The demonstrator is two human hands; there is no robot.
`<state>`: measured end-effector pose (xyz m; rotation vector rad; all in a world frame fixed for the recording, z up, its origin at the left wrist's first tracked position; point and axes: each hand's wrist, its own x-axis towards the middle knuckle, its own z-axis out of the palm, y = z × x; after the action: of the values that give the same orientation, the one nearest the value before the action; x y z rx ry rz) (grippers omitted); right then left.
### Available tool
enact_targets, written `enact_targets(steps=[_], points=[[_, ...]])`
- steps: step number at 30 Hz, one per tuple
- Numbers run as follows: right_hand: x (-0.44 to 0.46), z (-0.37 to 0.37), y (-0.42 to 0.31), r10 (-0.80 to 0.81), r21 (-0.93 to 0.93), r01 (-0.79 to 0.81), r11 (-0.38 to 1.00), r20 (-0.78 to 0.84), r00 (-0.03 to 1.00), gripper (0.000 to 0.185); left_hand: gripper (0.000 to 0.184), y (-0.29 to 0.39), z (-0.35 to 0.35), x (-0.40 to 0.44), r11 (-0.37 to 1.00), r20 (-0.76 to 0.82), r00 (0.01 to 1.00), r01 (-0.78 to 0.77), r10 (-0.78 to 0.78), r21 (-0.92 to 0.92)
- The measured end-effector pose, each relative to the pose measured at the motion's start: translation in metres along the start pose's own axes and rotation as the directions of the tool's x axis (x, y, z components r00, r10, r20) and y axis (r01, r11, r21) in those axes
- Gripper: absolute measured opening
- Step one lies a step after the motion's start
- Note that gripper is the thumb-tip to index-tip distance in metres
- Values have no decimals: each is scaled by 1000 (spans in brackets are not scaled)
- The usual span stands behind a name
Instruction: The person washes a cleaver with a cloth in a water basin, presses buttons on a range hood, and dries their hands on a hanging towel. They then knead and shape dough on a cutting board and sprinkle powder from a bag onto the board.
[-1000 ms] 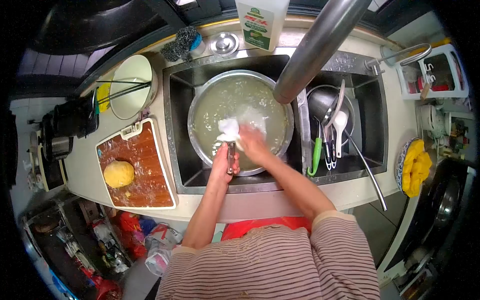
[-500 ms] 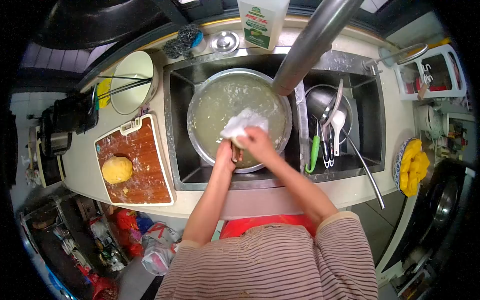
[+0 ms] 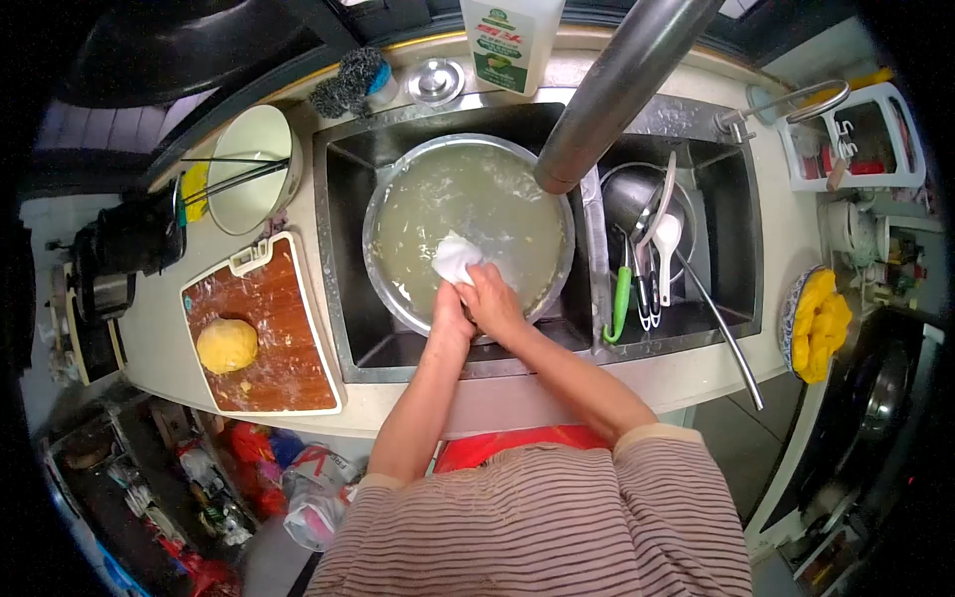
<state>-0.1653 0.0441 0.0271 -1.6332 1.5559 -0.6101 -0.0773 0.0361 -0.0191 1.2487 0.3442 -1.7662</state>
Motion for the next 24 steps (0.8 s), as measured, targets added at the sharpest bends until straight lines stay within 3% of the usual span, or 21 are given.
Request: enact_targets(steps=[3, 6, 11, 14, 15, 16, 18, 19, 22, 24], points=[[29, 1, 5, 84, -130, -70, 989, 110, 990, 35, 44, -2, 3, -1, 1000, -39, 999, 8, -7, 25], [35, 6, 1, 88, 31, -86, 996, -41, 995, 36, 48, 7, 7, -7, 999, -5, 1000, 21, -21, 39], [-6, -2, -14, 86, 34, -85, 996, -11, 996, 32, 50, 28, 18, 2, 995, 101, 994, 40, -30, -95], [15, -2, 3, 120, -25, -121, 992, -54, 991, 26, 46, 27, 32, 5, 994, 73, 997, 45, -38, -100], [31, 0, 14, 169, -31, -173, 984, -95, 981, 24, 46, 26, 34, 7, 981, 124, 991, 67, -44, -183], [45, -4, 16, 218, -34, -224, 974, -133, 967, 23, 47, 23, 25, 20, 969, 287, 957, 117, -51, -218], [51, -8, 17, 268, 131, -257, 957, -73, 961, 20, 49, 29, 15, 27, 939, 577, 815, 231, -43, -256], [52, -7, 16, 250, 156, -234, 960, -88, 964, 20, 51, 27, 25, 25, 988, 230, 973, 39, -4, -150], [33, -9, -6, 181, 162, -155, 975, -164, 970, 22, 54, 35, 35, 23, 999, 91, 996, 19, -15, -47], [21, -10, -11, 148, 173, -121, 978, -156, 977, 24, 53, 33, 33, 20, 1000, 113, 994, 13, -11, -21]])
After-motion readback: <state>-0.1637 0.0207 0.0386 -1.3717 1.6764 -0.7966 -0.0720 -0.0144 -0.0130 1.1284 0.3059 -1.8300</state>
